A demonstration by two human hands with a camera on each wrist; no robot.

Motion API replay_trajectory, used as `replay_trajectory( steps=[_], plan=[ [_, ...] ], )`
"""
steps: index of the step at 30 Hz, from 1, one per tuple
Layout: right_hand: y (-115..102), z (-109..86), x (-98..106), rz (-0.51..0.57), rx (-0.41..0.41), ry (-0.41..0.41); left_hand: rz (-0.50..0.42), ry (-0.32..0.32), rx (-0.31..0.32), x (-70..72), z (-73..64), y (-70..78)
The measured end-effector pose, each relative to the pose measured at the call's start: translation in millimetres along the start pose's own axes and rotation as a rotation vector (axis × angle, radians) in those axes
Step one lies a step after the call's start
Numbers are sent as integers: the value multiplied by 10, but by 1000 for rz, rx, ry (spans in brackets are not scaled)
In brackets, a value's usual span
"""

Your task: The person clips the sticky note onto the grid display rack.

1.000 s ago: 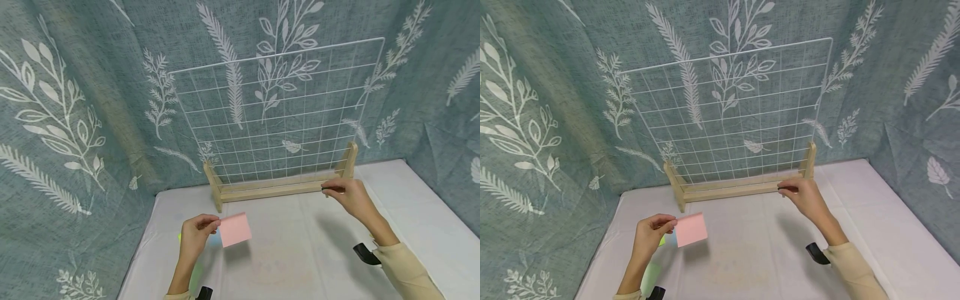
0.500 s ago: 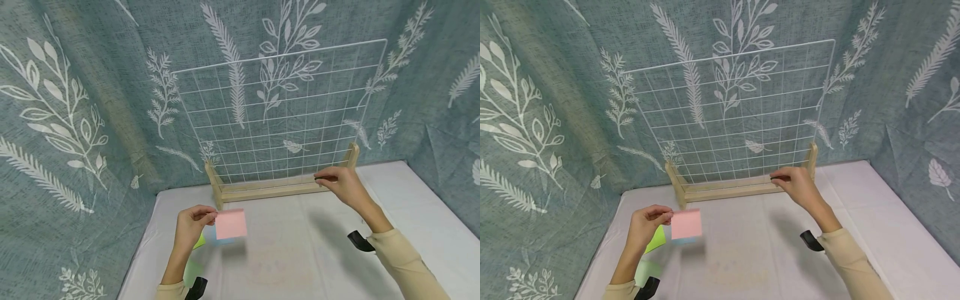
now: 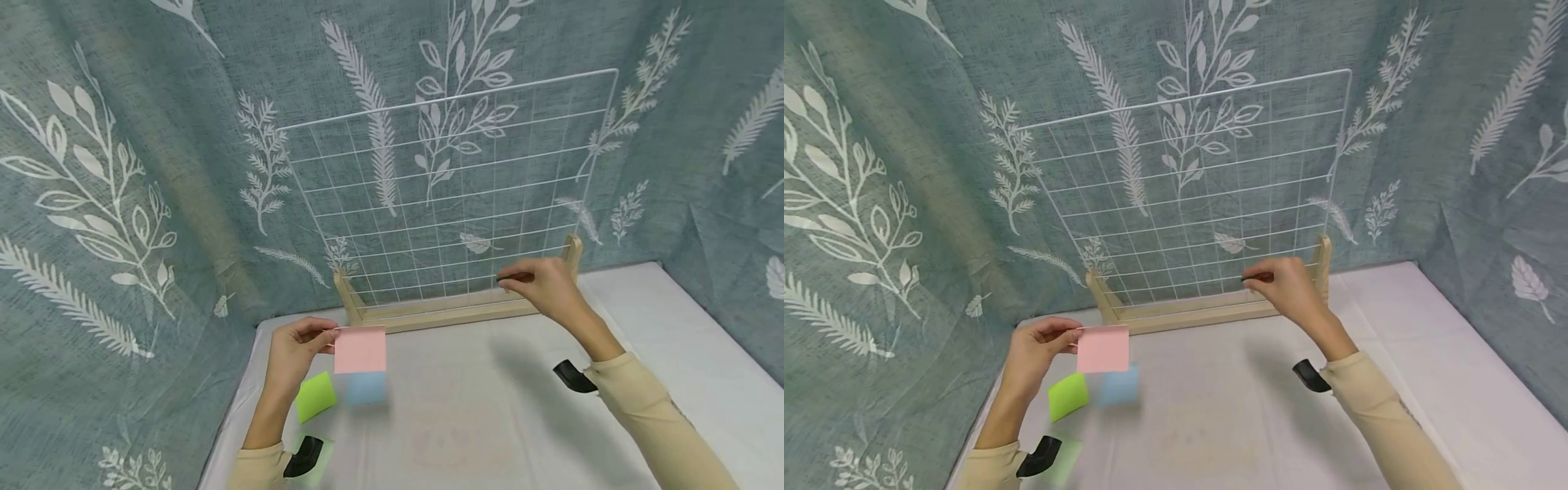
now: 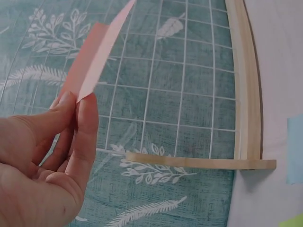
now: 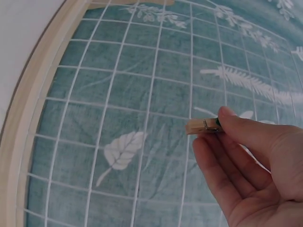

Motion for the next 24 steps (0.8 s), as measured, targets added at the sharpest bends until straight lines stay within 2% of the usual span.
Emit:
replay_trajectory(
  steps=[7, 15, 24],
  plan=[
    [-126, 158, 24, 26, 41, 21, 10, -7, 15, 18, 84, 50],
    [-240, 401, 115, 29, 112, 71, -6, 11, -28, 19, 192, 177],
    [-331, 582, 213, 58, 101, 72, -46, 31, -47, 8, 306, 340]
  ],
)
Point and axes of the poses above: each hand's wrist, its own z-axis towards the middle knuckle, its own x-axis out of the back of the hand, y = z × x, the point moved 2 cm from there along z, towards the middle knuckle, and after that the axes turned 15 degrees about -z, right-handed, at the moved point
